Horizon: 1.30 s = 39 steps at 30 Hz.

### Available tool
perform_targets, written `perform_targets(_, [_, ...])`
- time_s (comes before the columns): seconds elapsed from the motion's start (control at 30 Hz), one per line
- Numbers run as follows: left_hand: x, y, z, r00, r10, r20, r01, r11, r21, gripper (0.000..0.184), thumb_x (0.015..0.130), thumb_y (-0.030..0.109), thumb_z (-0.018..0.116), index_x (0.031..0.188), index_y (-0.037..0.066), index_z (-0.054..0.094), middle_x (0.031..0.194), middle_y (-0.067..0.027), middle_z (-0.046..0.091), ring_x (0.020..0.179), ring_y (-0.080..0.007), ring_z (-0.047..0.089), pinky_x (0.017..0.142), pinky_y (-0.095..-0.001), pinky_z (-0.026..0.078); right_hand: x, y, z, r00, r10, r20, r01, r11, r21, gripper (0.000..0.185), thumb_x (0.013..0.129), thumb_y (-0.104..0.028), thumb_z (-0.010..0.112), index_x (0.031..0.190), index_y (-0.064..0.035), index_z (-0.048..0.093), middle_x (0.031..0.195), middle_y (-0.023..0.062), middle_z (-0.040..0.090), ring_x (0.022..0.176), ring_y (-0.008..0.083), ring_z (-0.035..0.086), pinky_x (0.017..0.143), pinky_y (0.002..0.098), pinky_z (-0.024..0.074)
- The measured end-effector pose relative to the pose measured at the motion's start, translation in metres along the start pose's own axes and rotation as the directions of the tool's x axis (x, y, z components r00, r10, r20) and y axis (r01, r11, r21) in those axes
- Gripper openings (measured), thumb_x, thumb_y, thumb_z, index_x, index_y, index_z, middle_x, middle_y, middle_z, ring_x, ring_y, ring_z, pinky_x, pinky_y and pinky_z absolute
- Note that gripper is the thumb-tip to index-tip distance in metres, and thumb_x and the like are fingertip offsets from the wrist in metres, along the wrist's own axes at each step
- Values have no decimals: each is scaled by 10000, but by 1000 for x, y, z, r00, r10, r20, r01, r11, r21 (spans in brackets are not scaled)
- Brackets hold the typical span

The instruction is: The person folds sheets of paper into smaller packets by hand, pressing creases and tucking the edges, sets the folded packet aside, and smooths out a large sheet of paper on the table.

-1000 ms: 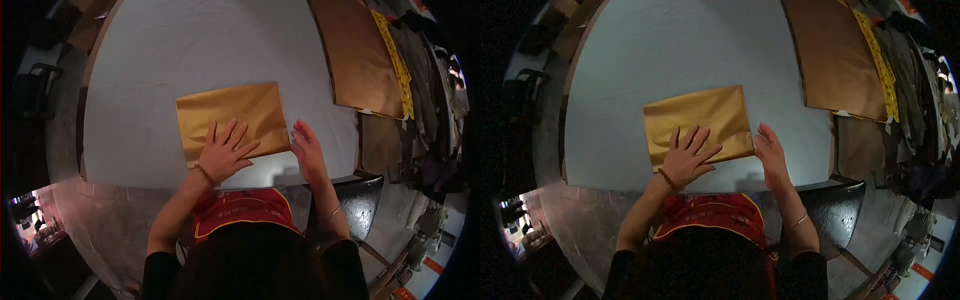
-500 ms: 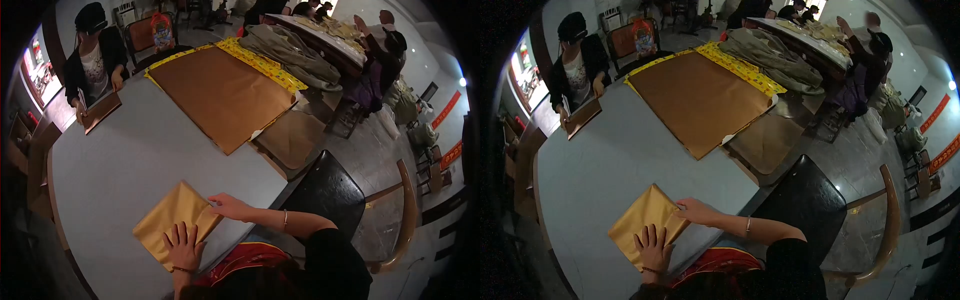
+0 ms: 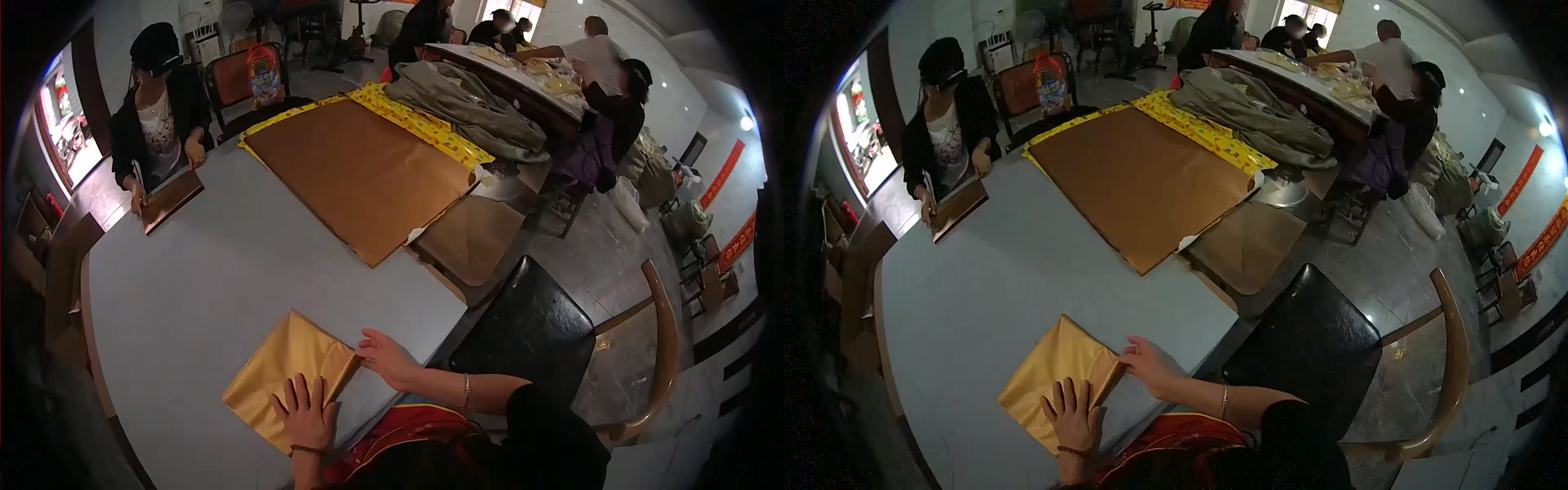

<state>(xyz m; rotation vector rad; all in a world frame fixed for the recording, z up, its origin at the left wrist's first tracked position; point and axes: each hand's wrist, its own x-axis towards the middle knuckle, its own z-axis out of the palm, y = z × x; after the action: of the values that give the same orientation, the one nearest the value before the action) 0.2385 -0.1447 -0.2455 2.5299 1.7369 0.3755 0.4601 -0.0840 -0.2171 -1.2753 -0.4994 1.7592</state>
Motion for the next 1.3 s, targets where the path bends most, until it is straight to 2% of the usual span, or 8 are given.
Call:
perform_targets(0.23, [1,11,-11,988,-119,98,129,986,-107,567,932,416,430,1425,144,364,1478,-176,294,1368,-400,228,1085,-633,65,-7,14,49,983,-68,-170,82,994,77,638,876,-123,623,1401,-31,272,1361,119,353,1202,218,421,979,330,402])
perform_targets(0.43, [-1,22,-8,976,-168,141,185,976,-118,577,946,415,410,1450,148,323,1507,-177,237,1389,-406,182,1092,-622,43,22,52,48,999,-2,53,-12,968,249,460,914,-221,597,1299,-41,421,1173,62,542,1064,150,523,852,294,449])
perform_targets(0.57, [3,19,-17,959,-234,158,268,932,-244,575,949,392,418,1449,125,319,1512,-183,222,1391,-408,169,1098,-608,49,5,9,62,997,52,58,-53,998,17,372,936,-252,568,1234,-38,506,1150,48,556,1041,125,526,841,305,452])
perform_targets(0.63, [17,2,-45,975,-198,-97,179,968,-177,577,941,352,451,1440,92,321,1515,-187,210,1396,-404,151,1104,-591,67,-2,-13,67,991,109,74,-100,989,-110,368,942,-243,559,1241,-34,510,1175,49,549,1066,127,518,872,303,447])
perform_targets(0.7, [32,-23,-75,971,-129,-201,125,992,-33,570,925,308,488,1421,66,344,1514,-189,211,1396,-404,151,1105,-585,87,5,-17,70,902,-140,409,179,982,-58,412,963,-238,523,1311,-25,461,1223,49,536,1125,133,494,950,295,412])
perform_targets(0.93, [66,-61,-167,951,139,-276,-132,990,44,483,838,197,633,1284,65,504,1259,-122,542,1270,-316,419,1099,-512,192,-7,-93,92,599,-87,796,447,861,-242,408,982,-277,482,1307,-31,478,1270,66,527,1144,160,485,991,330,383])
perform_targets(1.1, [54,-56,-167,992,-52,-118,-18,851,-525,324,836,86,628,1154,32,597,1006,-109,643,901,-294,597,844,-374,451,-7,-117,89,568,-27,822,540,766,-348,346,972,-337,496,1140,-38,545,1038,29,579,942,123,506,854,310,425])
perform_targets(1.3, [38,-49,-125,957,-248,-151,37,618,-785,148,878,31,550,1019,-3,577,911,-73,599,824,-163,554,748,-282,447,0,-121,89,610,32,792,508,751,-421,333,962,-367,507,1018,-40,538,935,10,546,855,102,469,784,292,414])
